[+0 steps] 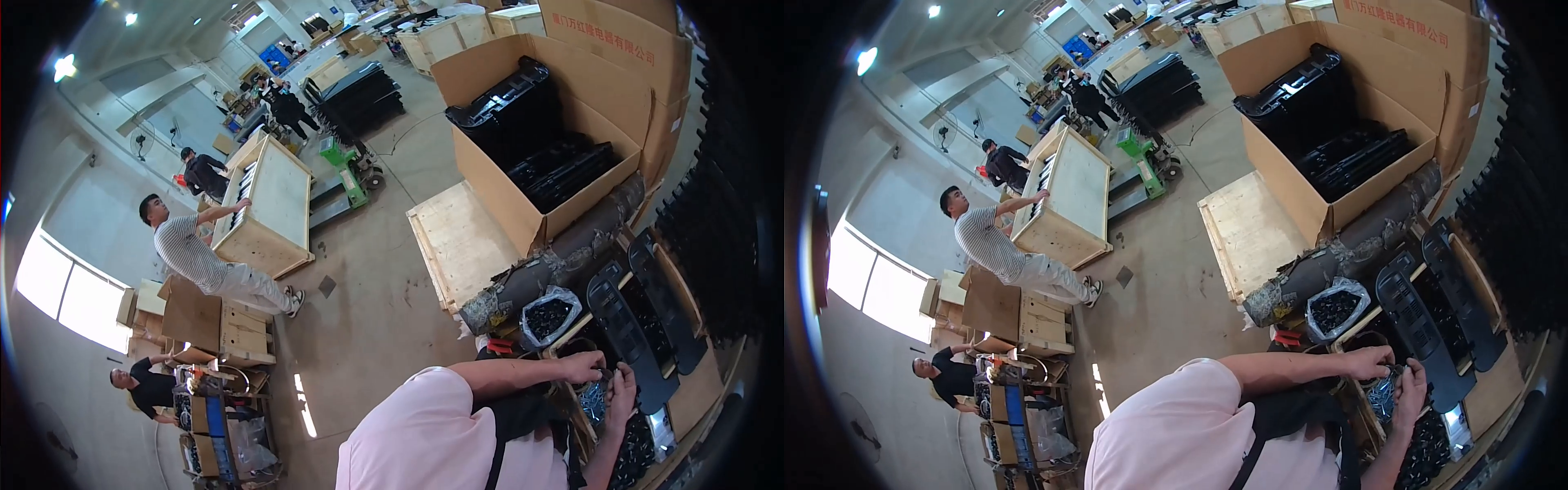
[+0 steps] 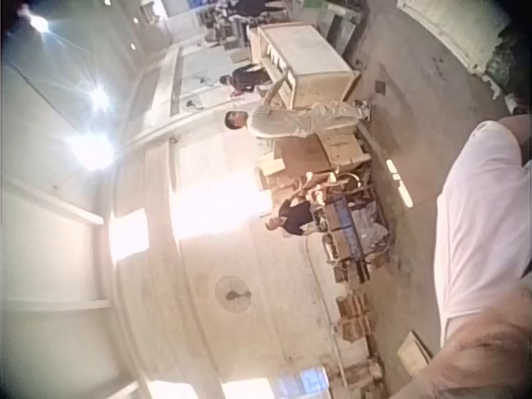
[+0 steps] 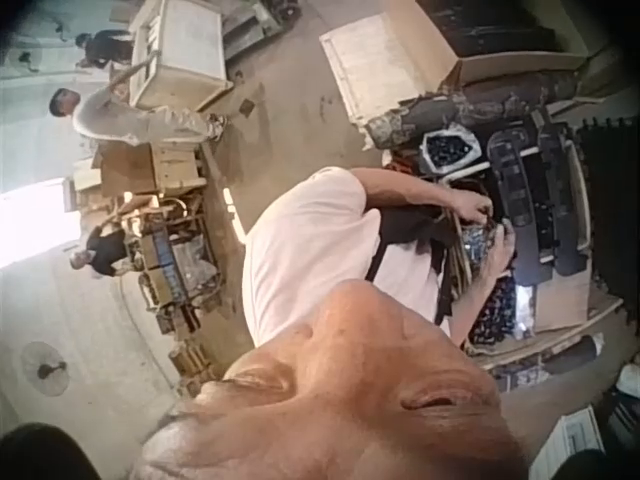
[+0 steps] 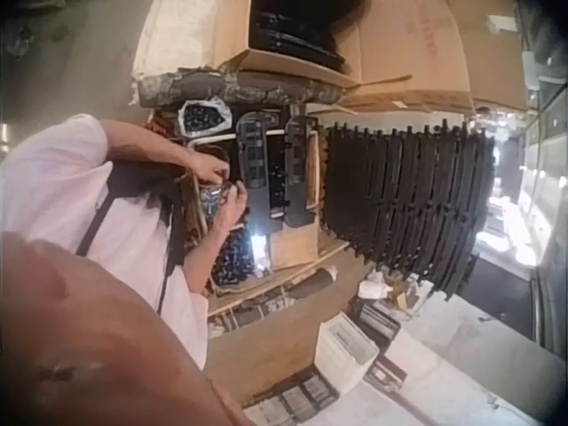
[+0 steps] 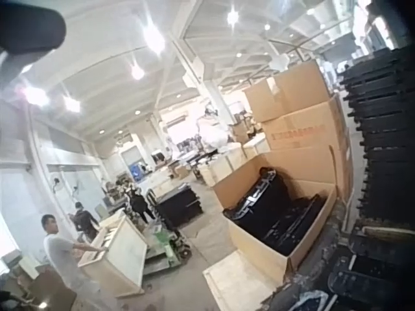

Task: The recorder is assembling small components and screws into black plastic covers using an electric screwdriver in a factory setting.

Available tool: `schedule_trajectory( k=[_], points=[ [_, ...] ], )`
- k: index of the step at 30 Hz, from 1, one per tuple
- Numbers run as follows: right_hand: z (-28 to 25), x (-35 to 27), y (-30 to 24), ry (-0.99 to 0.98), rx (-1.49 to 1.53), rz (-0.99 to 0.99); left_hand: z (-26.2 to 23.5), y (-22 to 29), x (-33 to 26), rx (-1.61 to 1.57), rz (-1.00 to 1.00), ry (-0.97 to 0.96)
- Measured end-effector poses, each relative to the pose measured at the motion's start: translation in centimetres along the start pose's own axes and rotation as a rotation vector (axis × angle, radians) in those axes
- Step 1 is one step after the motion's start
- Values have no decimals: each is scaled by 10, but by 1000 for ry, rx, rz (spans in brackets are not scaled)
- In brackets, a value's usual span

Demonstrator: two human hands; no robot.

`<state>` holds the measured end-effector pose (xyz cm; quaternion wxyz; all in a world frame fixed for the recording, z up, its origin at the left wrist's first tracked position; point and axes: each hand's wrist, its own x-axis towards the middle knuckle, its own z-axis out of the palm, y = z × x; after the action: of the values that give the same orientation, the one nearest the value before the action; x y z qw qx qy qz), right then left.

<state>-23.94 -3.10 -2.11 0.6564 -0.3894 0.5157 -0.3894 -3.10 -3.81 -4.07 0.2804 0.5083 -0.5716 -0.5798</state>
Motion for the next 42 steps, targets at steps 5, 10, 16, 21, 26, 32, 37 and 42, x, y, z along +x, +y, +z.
schedule_trajectory(
  k=[5,10,16,21,26,32,37,42],
  points=[
    [-7,0,17,-30,-66,15,11,-23,-1,-2,123,-6],
    [-6,-6,24,9,-115,81,16,-32,-6,79,146,-8],
    [-6,-4,26,32,-143,59,14,-33,-4,95,186,-17],
    [-2,-3,21,22,-215,26,9,-33,-4,97,187,-28],
    [-5,-5,23,5,-258,9,9,-32,-4,119,195,-44],
    [1,-10,26,19,-233,28,9,-29,-5,62,169,-109],
    [16,-11,18,57,-209,26,8,-31,-7,47,165,-87],
    [-3,-3,44,87,-293,19,10,-28,-5,47,118,-60]
  ],
)
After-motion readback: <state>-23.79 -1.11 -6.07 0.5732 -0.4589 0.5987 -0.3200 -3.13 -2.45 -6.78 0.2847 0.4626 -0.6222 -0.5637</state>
